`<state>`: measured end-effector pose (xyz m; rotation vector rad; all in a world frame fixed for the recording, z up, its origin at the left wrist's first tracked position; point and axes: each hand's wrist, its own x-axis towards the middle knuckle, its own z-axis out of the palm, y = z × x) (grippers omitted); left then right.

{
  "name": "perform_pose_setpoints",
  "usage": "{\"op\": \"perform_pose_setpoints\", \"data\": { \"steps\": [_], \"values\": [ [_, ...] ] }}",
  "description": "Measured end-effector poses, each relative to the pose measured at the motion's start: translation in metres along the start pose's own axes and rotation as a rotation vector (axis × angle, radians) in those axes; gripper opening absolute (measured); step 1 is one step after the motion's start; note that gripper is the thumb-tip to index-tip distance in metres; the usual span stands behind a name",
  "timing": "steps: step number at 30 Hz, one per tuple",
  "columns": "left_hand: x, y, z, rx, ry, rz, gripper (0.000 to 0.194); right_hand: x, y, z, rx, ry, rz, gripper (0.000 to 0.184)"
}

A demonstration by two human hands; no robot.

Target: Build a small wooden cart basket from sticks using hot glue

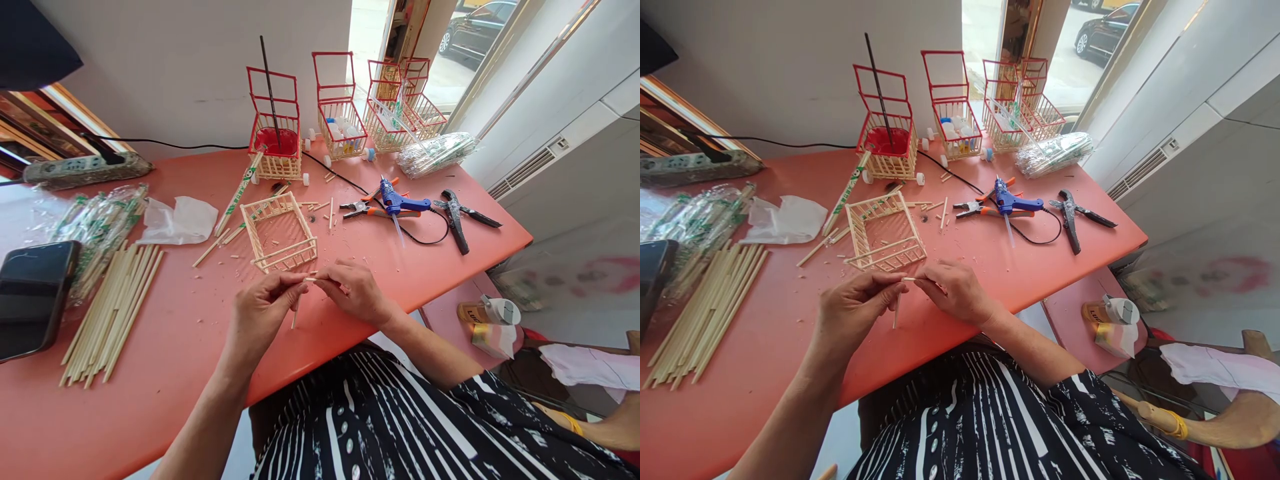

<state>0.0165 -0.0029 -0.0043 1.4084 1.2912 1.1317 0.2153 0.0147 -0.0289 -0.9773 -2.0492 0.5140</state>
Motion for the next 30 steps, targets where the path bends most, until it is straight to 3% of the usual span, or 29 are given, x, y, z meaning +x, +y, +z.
{"op": "perform_pose_setpoints", "data": {
  "steps": [7, 14, 30],
  "values": [
    [0.0016, 0.0034, -0.001, -0.101, 0.005, -0.082, 0.025, 0.0018, -0.0011, -0.0004, 0.025, 0.025, -0.032, 0.021],
    [0.0021, 0.0033, -0.0037, 0.025, -0.038, -0.034, 0.016, 0.0012, -0.0001, -0.0012, 0.011, -0.016, 0.003, 0.025],
    [0.0011, 0.0039, -0.0026, 0.046, -0.016, -0.013, 0.015, -0.0004, 0.0001, 0.0003, -0.003, -0.018, -0.004, 0.024]
  ]
}}
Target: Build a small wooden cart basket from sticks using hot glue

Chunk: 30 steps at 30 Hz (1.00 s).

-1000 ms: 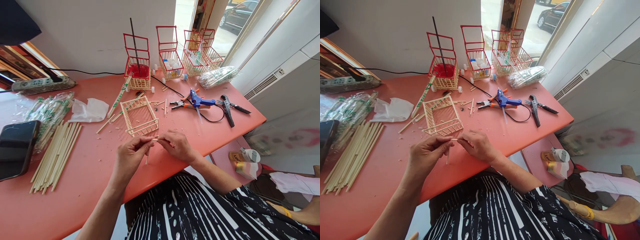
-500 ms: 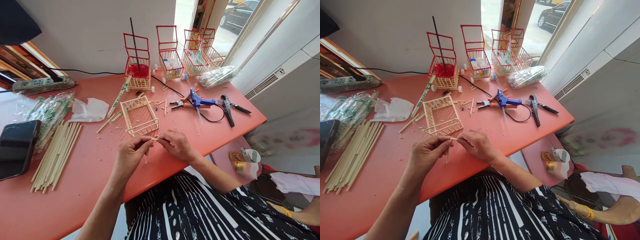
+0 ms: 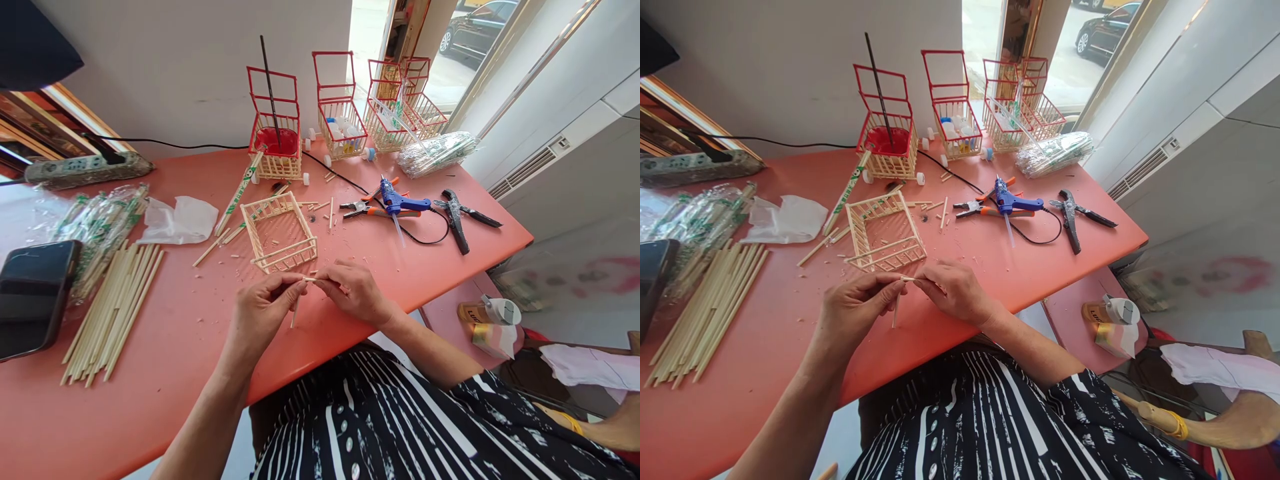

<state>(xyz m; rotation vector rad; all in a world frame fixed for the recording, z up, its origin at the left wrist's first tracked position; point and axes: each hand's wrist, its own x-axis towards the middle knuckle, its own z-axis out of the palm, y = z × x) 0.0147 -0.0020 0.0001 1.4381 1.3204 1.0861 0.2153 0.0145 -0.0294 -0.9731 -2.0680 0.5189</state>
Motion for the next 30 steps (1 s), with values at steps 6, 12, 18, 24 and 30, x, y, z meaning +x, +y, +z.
{"op": "perform_pose_setpoints", "data": {
  "steps": [6, 12, 18, 24, 30],
  "values": [
    [0.0009, 0.0005, -0.0012, -0.055, -0.015, -0.064, 0.017, 0.0002, 0.0016, 0.0004, -0.02, -0.008, 0.017, 0.026],
    [0.0025, -0.0015, -0.0009, -0.04, -0.046, -0.05, 0.019, -0.0007, 0.0032, 0.0012, -0.033, -0.016, 0.022, 0.028],
    [0.0022, -0.0031, -0.0015, -0.014, -0.042, -0.014, 0.016, -0.001, 0.0016, 0.0007, -0.023, -0.019, 0.019, 0.025],
    [0.0021, -0.0018, 0.0002, -0.016, -0.031, -0.015, 0.014, 0.0001, 0.0014, 0.0009, 0.013, 0.013, -0.013, 0.024],
    [0.0021, -0.0003, -0.0005, -0.033, 0.011, -0.037, 0.015, 0.0037, -0.0018, -0.0034, 0.088, -0.008, 0.031, 0.032]
  ]
}}
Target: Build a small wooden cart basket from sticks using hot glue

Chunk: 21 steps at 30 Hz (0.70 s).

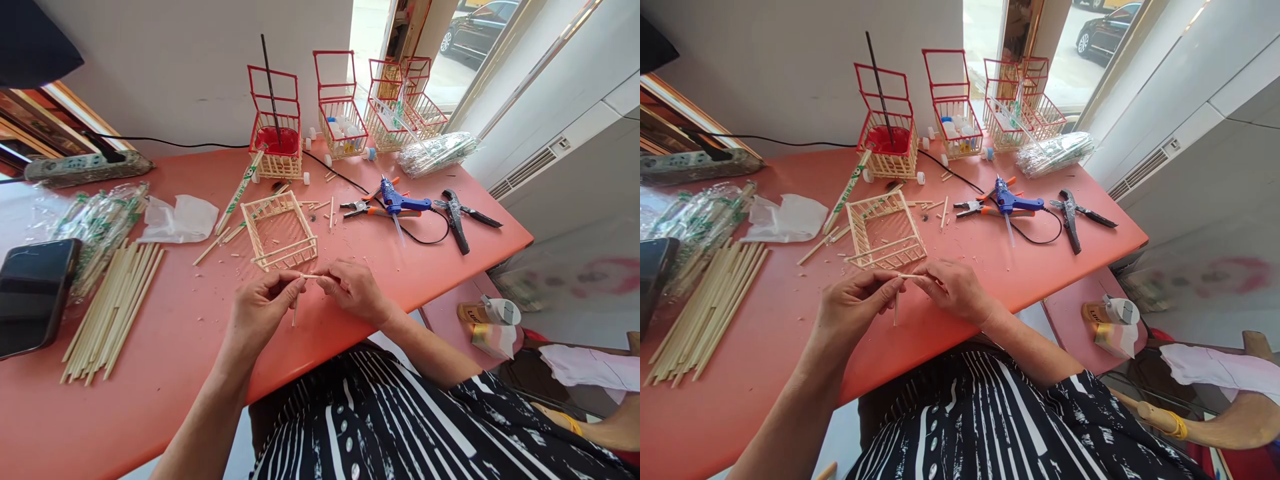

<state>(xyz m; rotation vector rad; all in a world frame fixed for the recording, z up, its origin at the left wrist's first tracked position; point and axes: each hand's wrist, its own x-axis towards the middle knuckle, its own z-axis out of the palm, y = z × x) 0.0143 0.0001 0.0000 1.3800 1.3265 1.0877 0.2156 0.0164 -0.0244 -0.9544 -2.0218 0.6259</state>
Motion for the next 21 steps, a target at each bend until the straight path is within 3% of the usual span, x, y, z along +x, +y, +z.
{"op": "perform_pose_setpoints", "data": {
  "steps": [8, 13, 21],
  "values": [
    [0.001, -0.002, -0.001, -0.007, 0.036, -0.022, 0.015, 0.002, -0.008, -0.008, 0.15, -0.017, 0.126, 0.034],
    [0.0, 0.0, 0.003, -0.009, 0.023, -0.002, 0.014, 0.002, -0.003, -0.002, 0.157, -0.017, 0.108, 0.026],
    [-0.002, -0.003, 0.002, 0.027, -0.006, 0.02, 0.014, -0.003, 0.003, 0.001, 0.136, -0.02, 0.114, 0.03]
  ]
}}
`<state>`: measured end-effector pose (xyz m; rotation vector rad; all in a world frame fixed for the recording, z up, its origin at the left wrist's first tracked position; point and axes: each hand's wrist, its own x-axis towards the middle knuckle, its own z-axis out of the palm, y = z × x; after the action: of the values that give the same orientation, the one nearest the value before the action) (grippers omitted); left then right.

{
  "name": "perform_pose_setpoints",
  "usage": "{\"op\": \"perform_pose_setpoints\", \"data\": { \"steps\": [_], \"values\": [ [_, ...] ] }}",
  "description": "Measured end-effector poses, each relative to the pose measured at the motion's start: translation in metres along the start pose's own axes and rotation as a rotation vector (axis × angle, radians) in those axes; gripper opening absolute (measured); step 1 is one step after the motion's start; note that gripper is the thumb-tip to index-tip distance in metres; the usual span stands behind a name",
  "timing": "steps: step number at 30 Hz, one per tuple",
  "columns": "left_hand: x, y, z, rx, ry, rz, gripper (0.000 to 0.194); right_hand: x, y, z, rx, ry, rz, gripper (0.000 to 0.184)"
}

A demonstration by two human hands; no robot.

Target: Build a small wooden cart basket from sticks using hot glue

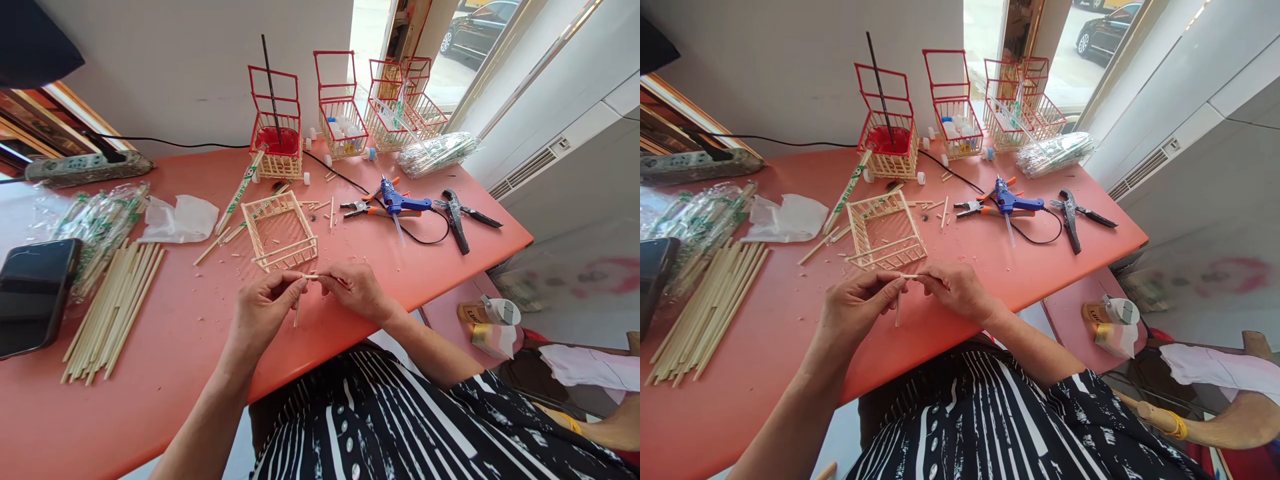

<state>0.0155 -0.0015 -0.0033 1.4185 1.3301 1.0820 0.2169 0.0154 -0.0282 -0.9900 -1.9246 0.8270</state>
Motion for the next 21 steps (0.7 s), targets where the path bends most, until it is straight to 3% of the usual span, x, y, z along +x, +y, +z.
{"op": "perform_pose_setpoints", "data": {
  "steps": [10, 21],
  "values": [
    [-0.0003, -0.0004, -0.0008, 0.008, -0.012, 0.003, 0.015, -0.0012, 0.0002, 0.0021, -0.069, 0.044, -0.093, 0.028],
    [0.0004, -0.0015, -0.0033, -0.024, -0.032, -0.048, 0.018, -0.0007, 0.0007, 0.0018, -0.096, 0.028, -0.084, 0.031]
  ]
}}
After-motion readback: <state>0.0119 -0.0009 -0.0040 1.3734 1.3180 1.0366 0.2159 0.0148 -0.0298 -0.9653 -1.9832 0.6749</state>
